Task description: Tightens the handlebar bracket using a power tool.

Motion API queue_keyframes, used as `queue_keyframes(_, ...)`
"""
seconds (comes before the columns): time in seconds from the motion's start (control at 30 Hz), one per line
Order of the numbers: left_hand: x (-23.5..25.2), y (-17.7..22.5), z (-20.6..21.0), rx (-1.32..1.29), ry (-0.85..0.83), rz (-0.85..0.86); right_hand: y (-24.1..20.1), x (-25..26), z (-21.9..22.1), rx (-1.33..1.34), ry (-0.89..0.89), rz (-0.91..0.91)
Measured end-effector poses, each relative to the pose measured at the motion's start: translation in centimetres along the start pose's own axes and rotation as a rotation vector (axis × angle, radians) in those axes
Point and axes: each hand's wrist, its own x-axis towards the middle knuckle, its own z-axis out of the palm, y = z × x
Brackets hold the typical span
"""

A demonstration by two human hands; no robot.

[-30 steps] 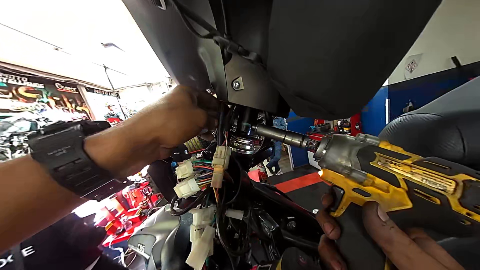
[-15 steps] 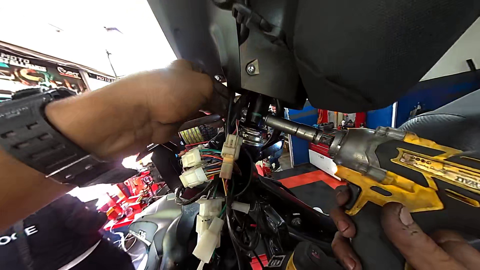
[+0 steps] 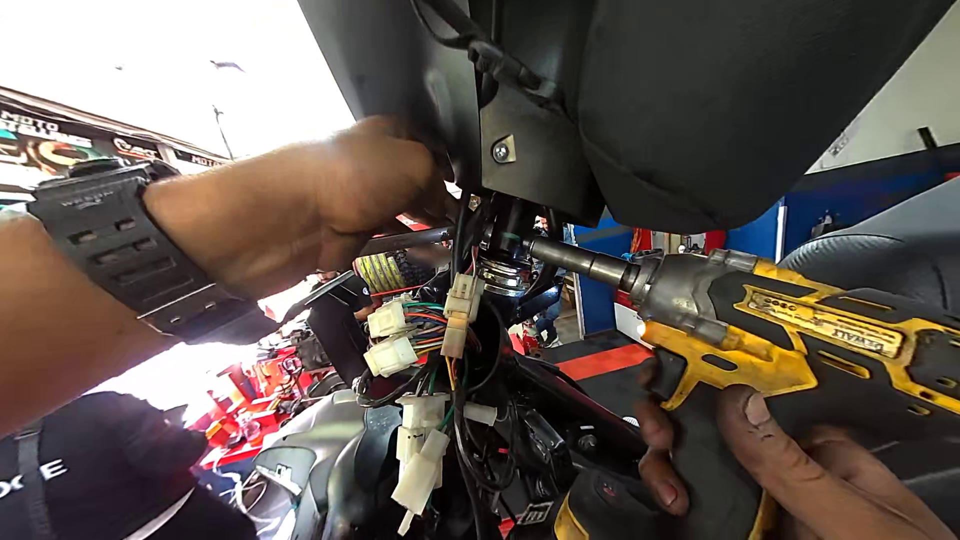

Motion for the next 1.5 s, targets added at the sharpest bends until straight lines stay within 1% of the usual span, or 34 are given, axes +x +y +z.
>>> queue_keyframes(0.07,0.0,0.1,0.1,-0.008,0.018,-0.001,-0.3,-0.1,-0.2,-0.006,0.002,0.022)
queue_keyframes(0.17,0.4,0.0,0.1,-0.037,0.027,-0.047,-0.5,-0.2,-0.1,-0.023,0.035,0.033)
queue_keyframes(0.27,0.3,0.2,0.1,-0.015,0.018,-0.047,-0.4,-0.2,0.1,-0.002,0.060,0.030)
queue_keyframes(0.4,0.3,0.1,0.3,-0.023,0.026,-0.042,-0.1,0.0,0.1,0.027,0.036,-0.007)
queue_keyframes(0.47,0.4,0.1,0.3,-0.023,0.026,-0.028,0.2,0.1,-0.1,-0.004,-0.011,-0.037)
queue_keyframes(0.67,0.4,0.0,0.4,-0.015,0.016,-0.020,-0.2,0.2,0.2,-0.061,-0.050,-0.061)
queue_keyframes(0.8,0.3,-0.1,0.3,-0.021,0.003,-0.027,-0.2,0.2,0.3,-0.030,-0.026,-0.019)
queue_keyframes(1.0,0.3,0.0,0.4,0.035,0.007,-0.011,-0.2,0.3,0.3,-0.046,-0.021,-0.020)
queue_keyframes(1.27,0.5,0.2,0.2,0.023,0.000,-0.026,0.0,0.6,0.4,-0.016,-0.020,-0.005)
queue_keyframes(1.5,0.4,0.3,0.4,0.068,-0.002,0.032,0.0,1.0,0.2,-0.011,-0.041,0.003)
